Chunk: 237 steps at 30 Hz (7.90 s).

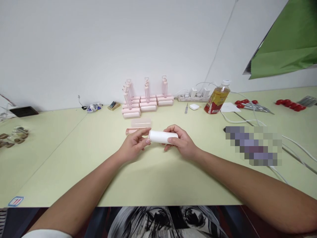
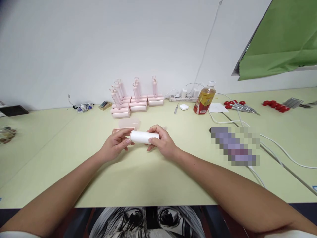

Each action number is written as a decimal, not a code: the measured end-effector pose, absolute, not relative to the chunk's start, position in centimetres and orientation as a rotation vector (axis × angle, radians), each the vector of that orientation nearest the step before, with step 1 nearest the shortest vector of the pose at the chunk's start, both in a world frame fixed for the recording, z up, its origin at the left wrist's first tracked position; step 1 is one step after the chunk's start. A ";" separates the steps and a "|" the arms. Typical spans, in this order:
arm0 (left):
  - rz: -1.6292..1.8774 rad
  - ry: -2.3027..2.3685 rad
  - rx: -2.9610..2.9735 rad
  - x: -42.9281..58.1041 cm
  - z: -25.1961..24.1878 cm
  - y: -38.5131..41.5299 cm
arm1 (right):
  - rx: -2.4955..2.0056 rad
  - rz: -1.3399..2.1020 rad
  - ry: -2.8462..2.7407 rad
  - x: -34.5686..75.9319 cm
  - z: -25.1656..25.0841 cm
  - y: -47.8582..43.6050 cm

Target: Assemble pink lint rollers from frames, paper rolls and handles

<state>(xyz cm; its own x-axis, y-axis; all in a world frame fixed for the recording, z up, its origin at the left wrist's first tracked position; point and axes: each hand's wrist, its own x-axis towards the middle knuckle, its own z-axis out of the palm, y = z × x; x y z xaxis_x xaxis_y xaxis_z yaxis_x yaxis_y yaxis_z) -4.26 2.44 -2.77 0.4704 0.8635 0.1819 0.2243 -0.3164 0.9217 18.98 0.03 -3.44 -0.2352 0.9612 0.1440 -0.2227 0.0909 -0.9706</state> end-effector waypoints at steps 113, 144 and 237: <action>1.010 0.994 2.020 -2.5 -1.3 0.9 | -1.194 1.100 -1.835 17.2 -2.7 -3.3; 0.975 1.058 2.008 -1.6 -1.1 0.5 | -1.104 1.505 -1.529 16.5 -2.4 -3.6; 1.023 0.891 1.102 -3.0 -0.9 1.9 | -1.891 0.420 -2.188 21.7 -1.4 2.2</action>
<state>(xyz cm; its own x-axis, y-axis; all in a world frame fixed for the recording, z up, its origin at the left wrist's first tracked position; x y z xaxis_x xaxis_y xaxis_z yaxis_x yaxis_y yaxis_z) -2.96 1.88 -0.92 0.2914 0.9542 -0.0673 -0.1981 0.1291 0.9716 21.70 2.16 -1.38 -0.1483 0.9887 -0.0208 0.9262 0.1315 -0.3535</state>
